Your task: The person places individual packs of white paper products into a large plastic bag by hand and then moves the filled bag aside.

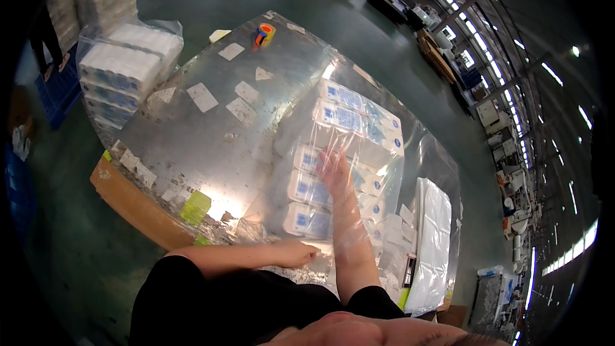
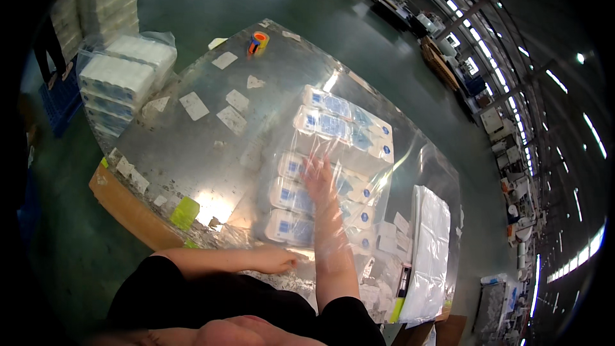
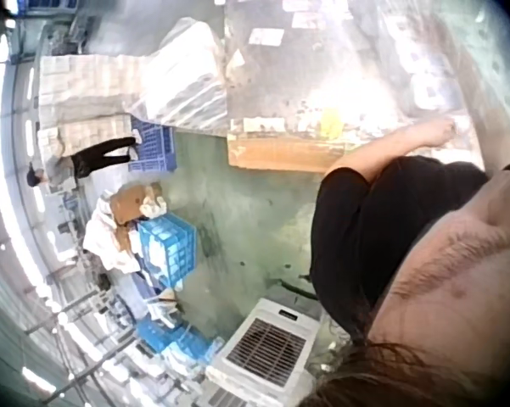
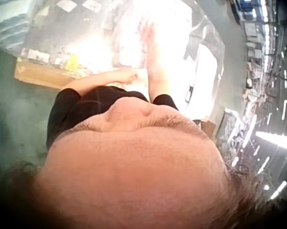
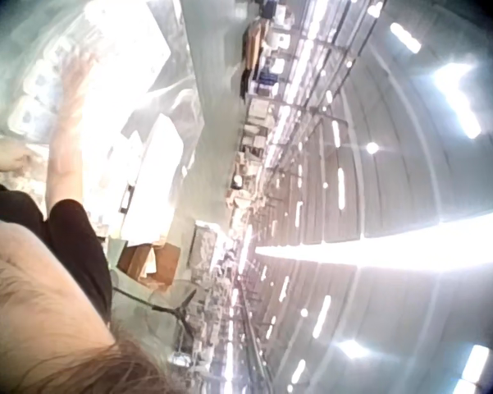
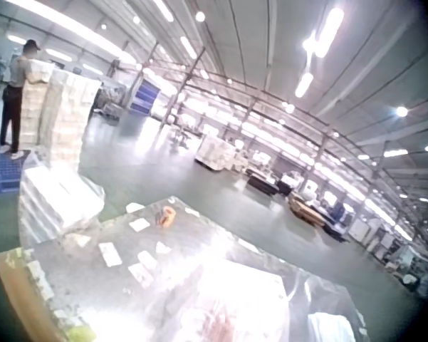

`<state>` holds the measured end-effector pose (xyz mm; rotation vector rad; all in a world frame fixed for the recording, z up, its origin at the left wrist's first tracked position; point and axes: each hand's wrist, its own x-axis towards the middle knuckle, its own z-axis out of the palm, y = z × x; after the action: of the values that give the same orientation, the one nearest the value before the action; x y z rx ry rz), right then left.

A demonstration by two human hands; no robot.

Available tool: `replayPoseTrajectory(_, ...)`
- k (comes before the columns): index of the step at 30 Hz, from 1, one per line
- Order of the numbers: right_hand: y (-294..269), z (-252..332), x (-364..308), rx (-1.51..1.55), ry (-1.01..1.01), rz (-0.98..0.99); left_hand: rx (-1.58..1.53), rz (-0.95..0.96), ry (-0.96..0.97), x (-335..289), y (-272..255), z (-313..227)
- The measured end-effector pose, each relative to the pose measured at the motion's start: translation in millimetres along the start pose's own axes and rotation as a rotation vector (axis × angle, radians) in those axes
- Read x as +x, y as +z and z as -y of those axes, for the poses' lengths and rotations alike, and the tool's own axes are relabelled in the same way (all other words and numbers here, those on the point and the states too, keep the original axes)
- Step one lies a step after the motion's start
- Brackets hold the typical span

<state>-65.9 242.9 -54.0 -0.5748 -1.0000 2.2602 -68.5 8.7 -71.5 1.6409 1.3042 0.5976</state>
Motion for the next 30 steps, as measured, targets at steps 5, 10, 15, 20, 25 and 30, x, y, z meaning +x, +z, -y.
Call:
replayPoseTrajectory(5, -88, 26, -64, -0.974, -0.191, -0.211, 0.235, -0.141, -0.187, 14, 12, 26)
replayPoseTrajectory(10, -175, 51, -157, -1.735, -0.488, -0.577, 0.359, -0.303, -0.236, 6, 7, 42)
replayPoseTrajectory(15, -283, 26, -219, -1.501, -0.465, -0.891, 0.37, -0.39, -0.372, 2, 3, 32)
replayPoseTrajectory(20, -219, -3, -184, -0.614, -0.335, -0.825, 0.473, -0.478, -0.506, -24, 26, 5)
replayPoseTrajectory(25, -274, -16, -168, -0.657, -0.38, -0.593, 0.437, -0.671, -0.415, -39, 79, -16)
replayPoseTrajectory(30, -264, -17, -183, -0.743, -0.328, -0.511, 0.431, -0.988, -0.335, -66, 95, -46)
